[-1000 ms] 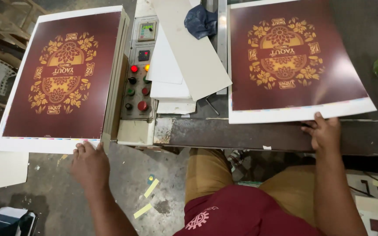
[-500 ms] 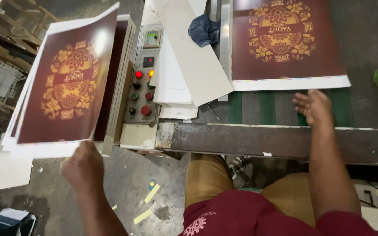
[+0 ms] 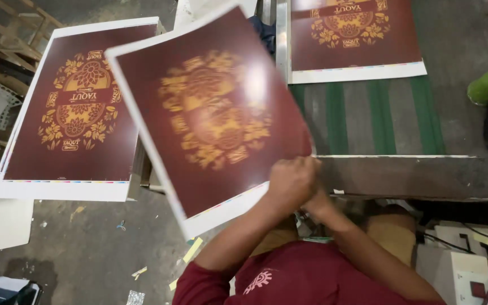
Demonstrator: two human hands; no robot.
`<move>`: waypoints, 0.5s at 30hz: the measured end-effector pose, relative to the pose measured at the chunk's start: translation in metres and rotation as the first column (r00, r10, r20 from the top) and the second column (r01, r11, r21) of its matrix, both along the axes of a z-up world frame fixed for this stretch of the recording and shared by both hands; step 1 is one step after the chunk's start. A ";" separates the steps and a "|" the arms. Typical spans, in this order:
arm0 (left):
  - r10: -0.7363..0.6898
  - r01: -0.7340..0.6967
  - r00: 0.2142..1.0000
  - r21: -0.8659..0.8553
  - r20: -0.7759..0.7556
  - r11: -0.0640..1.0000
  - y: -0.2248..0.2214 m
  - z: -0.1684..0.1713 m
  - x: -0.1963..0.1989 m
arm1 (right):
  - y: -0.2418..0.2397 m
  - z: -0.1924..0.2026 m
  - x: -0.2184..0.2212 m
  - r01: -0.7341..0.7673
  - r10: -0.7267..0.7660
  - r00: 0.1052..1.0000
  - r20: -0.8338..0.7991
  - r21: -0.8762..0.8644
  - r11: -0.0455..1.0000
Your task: Collecting printed sheets from a machine and stacking them neatly in a pile.
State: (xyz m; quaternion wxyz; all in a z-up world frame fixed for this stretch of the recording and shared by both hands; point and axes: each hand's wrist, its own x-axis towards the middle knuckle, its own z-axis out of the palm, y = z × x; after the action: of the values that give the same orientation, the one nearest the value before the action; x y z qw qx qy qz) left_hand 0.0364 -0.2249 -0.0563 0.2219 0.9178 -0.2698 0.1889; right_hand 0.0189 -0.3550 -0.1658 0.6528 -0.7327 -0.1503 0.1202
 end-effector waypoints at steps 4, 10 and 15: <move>-0.219 0.225 0.974 -0.136 0.053 0.965 -0.010 0.049 -0.001 | -0.053 -0.055 -0.009 0.349 -0.363 0.930 -0.057 -0.176 0.921; 0.088 -0.085 0.989 0.024 -0.116 0.996 0.043 0.006 0.094 | -0.156 -0.041 -0.036 0.830 -0.733 0.554 -0.395 0.195 0.522; 0.425 -0.390 0.836 0.170 -0.348 0.905 0.073 -0.063 0.160 | -0.234 -0.049 -0.075 0.786 -0.786 0.595 -0.167 0.324 0.526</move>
State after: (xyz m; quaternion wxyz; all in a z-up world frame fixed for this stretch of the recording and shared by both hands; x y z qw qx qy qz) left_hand 0.1961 -0.1523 -0.1191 0.1813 0.9822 -0.0291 0.0393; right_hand -0.0556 -0.5890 -0.2151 0.7602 -0.5865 0.1762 -0.2168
